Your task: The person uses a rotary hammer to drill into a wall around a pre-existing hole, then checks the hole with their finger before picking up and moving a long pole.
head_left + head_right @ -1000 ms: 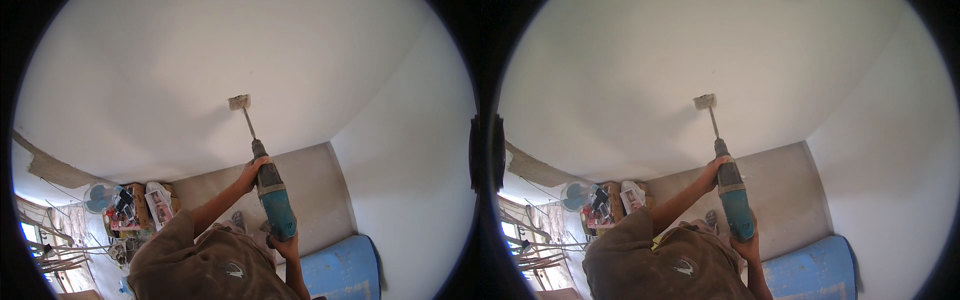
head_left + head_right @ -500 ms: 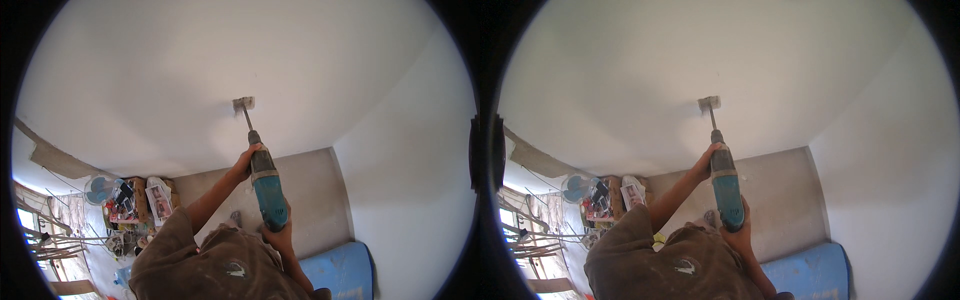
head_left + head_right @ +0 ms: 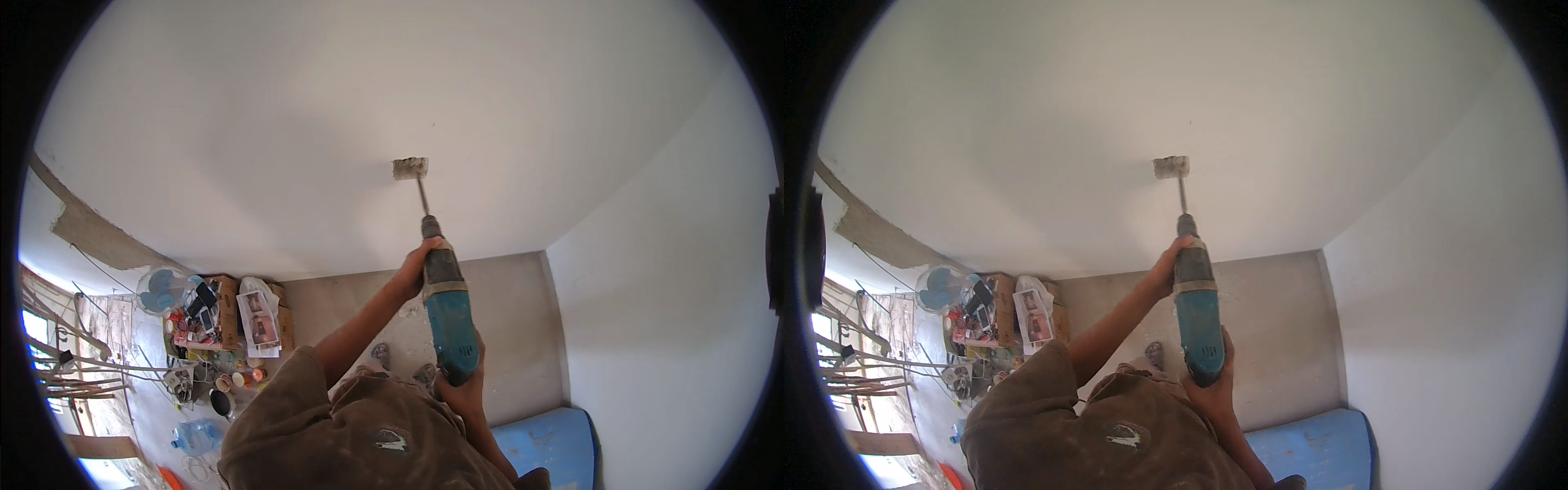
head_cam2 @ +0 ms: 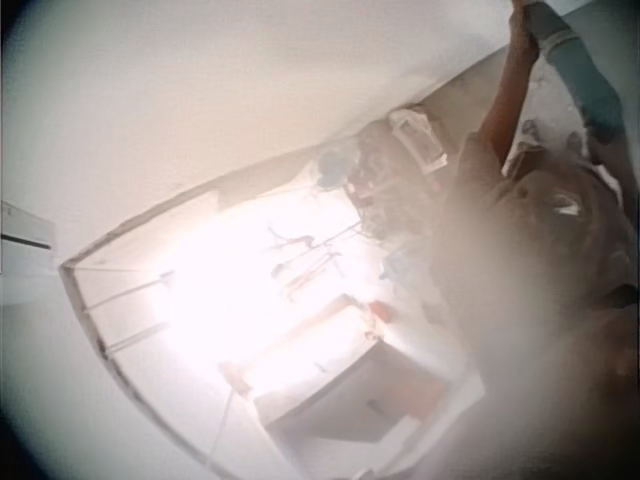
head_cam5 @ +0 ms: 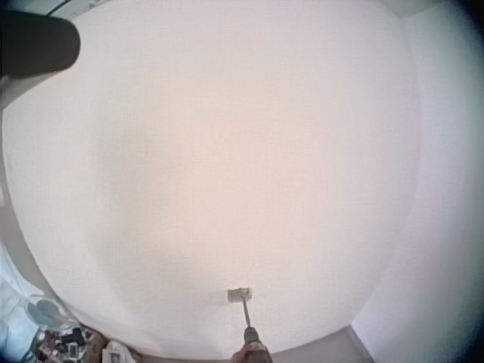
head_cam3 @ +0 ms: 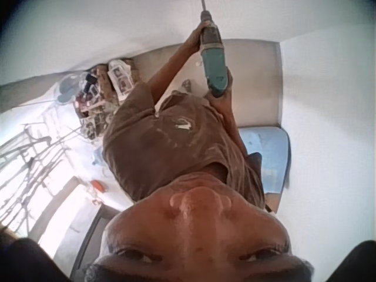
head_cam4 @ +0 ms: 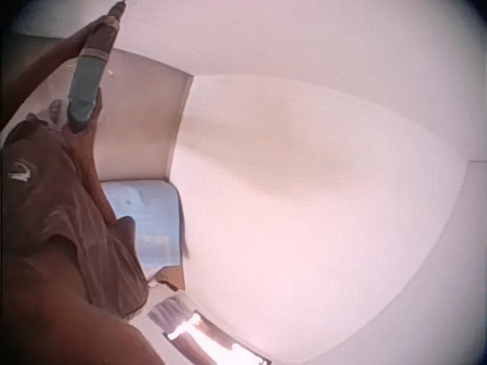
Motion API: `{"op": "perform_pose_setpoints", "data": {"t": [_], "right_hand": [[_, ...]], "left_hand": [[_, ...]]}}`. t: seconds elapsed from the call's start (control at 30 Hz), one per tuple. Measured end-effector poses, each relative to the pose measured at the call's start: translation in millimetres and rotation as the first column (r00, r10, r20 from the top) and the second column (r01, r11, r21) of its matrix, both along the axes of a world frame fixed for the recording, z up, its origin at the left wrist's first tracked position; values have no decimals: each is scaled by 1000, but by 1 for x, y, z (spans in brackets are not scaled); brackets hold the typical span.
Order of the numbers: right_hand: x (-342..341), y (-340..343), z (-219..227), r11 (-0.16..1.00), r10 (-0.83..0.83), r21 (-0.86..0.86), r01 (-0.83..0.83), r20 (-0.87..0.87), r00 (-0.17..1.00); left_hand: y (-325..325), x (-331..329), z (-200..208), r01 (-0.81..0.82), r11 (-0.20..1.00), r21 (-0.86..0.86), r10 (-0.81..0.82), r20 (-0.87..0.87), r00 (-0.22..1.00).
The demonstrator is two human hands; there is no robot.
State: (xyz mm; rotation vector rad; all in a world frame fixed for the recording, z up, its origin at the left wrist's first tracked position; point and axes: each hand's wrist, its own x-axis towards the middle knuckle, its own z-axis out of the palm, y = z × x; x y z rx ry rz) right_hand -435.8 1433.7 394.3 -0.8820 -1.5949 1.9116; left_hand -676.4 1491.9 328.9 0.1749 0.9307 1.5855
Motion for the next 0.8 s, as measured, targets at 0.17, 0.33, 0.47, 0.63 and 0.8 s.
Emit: {"op": "perform_pose_setpoints", "data": {"t": [0.17, 0.33, 0.47, 0.63, 0.8], "right_hand": [[6, 5, 1, 974, 33, 222, -48, 70, 997], [7, 7, -31, 999, -37, -20, 37, -33, 999], [10, 1, -32, 971, 4, 236, -28, 104, 995], [-2, 4, -12, 977, 15, 210, -42, 126, 992], [11, 14, -18, 990, -75, -112, 82, 66, 995]], "left_hand": [[-10, 1, 1, -73, 997, -22, 73, 24, 997], [13, 4, -18, -7, 998, -55, 3, -82, 997], [0, 7, -15, -48, 999, 17, 48, 9, 999], [-14, -6, -8, -76, 997, 21, 75, 26, 997], [8, 8, -15, -105, 993, -57, 103, -35, 994]]}}
